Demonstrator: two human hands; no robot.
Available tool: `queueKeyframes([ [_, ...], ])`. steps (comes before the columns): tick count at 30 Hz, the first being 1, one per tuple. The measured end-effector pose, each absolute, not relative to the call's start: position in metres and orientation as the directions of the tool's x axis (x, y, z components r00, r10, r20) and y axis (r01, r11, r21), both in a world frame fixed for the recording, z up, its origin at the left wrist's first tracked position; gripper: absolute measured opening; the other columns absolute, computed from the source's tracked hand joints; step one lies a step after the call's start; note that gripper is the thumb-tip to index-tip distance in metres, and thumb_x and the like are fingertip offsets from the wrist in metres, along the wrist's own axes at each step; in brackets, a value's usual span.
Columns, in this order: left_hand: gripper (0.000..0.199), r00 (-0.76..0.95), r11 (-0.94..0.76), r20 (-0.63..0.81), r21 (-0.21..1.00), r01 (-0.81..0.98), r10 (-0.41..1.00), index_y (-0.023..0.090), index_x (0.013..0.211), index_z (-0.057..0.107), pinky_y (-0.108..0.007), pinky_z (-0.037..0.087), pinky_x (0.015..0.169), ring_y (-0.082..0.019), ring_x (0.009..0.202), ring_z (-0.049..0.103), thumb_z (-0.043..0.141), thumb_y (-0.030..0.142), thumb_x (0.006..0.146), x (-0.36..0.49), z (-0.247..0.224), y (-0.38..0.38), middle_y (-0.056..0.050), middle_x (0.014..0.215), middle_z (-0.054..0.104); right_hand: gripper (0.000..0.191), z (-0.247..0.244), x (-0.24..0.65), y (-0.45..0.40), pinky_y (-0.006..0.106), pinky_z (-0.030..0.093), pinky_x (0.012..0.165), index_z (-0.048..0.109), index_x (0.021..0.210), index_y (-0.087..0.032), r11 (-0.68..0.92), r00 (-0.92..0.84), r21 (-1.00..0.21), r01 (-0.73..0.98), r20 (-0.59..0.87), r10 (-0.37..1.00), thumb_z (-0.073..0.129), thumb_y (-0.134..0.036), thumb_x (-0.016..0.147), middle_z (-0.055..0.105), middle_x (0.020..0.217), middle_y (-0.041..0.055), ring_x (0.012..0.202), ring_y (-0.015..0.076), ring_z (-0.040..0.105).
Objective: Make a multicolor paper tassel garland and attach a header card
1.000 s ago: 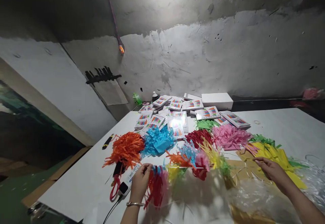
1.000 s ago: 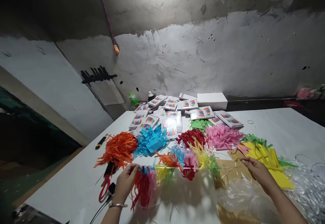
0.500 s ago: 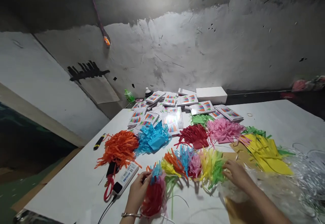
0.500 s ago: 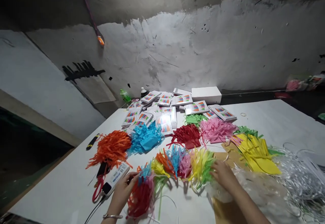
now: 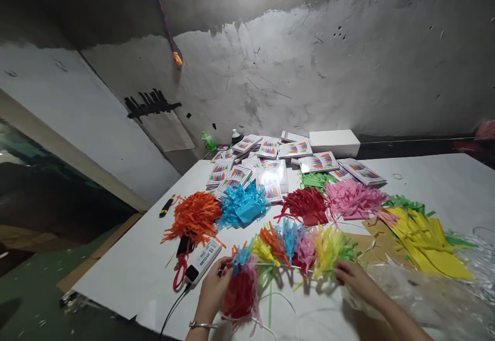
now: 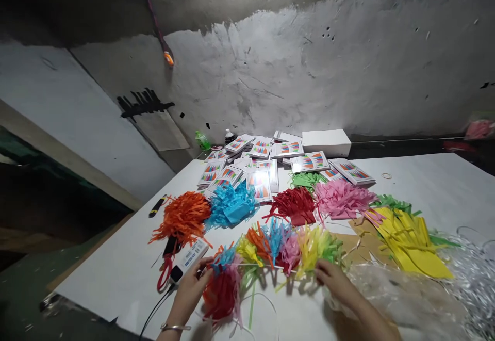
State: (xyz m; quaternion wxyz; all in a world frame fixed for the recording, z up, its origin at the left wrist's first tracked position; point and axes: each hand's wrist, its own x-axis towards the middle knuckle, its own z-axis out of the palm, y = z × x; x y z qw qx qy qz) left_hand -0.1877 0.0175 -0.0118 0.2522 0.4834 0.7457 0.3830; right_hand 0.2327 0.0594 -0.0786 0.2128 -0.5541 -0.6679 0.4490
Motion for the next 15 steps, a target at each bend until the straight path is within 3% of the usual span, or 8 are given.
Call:
queueKeyframes([
  [3, 0.041, -0.407, 0.226, 0.019, 0.808, 0.544, 0.913, 0.019, 0.088, 0.073, -0.039, 0.057, 0.074, -0.027, 0.077, 0.069, 0.061, 0.053, 0.069, -0.196, -0.005, 0.018, -0.007, 0.085, 0.077, 0.039, -0.041, 0.254, 0.07, 0.03, 0.032, 0.047, 0.046, 0.074, -0.028, -0.096, -0.204, -0.92, 0.379, -0.185, 0.961, 0.027, -0.058, 0.09, 0.024, 0.052, -0.0094, 0.043, 0.0143, 0.033],
  [6, 0.043, -0.402, 0.197, 0.06, 0.8, 0.566, 0.914, 0.019, 0.09, 0.073, -0.038, 0.057, 0.072, -0.025, 0.074, 0.068, 0.06, 0.055, 0.071, -0.201, 0.004, 0.021, -0.006, 0.085, 0.074, 0.039, -0.001, 0.266, 0.075, 0.029, 0.02, 0.042, 0.048, 0.076, -0.029, -0.127, -0.145, -0.948, 0.292, -0.175, 0.974, 0.035, -0.064, 0.087, 0.016, 0.054, -0.0111, 0.042, 0.0122, 0.017],
  [9, 0.038, -0.399, 0.143, 0.188, 0.732, 0.666, 0.898, 0.023, 0.099, 0.073, -0.041, 0.056, 0.079, -0.027, 0.086, 0.067, 0.061, 0.049, 0.074, -0.188, 0.019, 0.025, -0.006, 0.097, 0.067, 0.037, 0.031, 0.26, 0.072, 0.029, 0.025, 0.046, 0.057, 0.074, -0.027, -0.091, -0.145, -0.953, 0.29, -0.137, 0.98, 0.05, -0.062, 0.083, 0.032, 0.053, -0.0081, 0.047, 0.0128, 0.028],
  [12, 0.036, -0.275, 0.049, 0.323, 0.564, 0.824, 0.906, 0.028, 0.113, 0.07, -0.037, 0.057, 0.073, -0.026, 0.09, 0.067, 0.058, 0.042, 0.083, -0.149, 0.035, 0.027, -0.008, 0.112, 0.06, 0.033, 0.052, 0.236, 0.064, 0.03, 0.035, 0.057, 0.067, 0.073, -0.025, -0.016, -0.208, -0.947, 0.32, -0.087, 0.974, 0.059, -0.056, 0.08, 0.054, 0.063, -0.0029, 0.061, 0.0165, 0.046],
  [15, 0.038, -0.045, -0.109, 0.279, 0.513, 0.851, 0.959, 0.031, 0.125, 0.064, -0.032, 0.057, 0.072, -0.022, 0.088, 0.069, 0.056, 0.034, 0.088, -0.094, 0.047, 0.025, -0.009, 0.124, 0.056, 0.03, 0.059, 0.202, 0.055, 0.031, 0.037, 0.062, 0.07, 0.073, -0.025, 0.038, -0.296, -0.943, 0.331, -0.065, 0.953, 0.06, -0.052, 0.081, 0.062, 0.065, -0.0019, 0.066, 0.0188, 0.053],
])
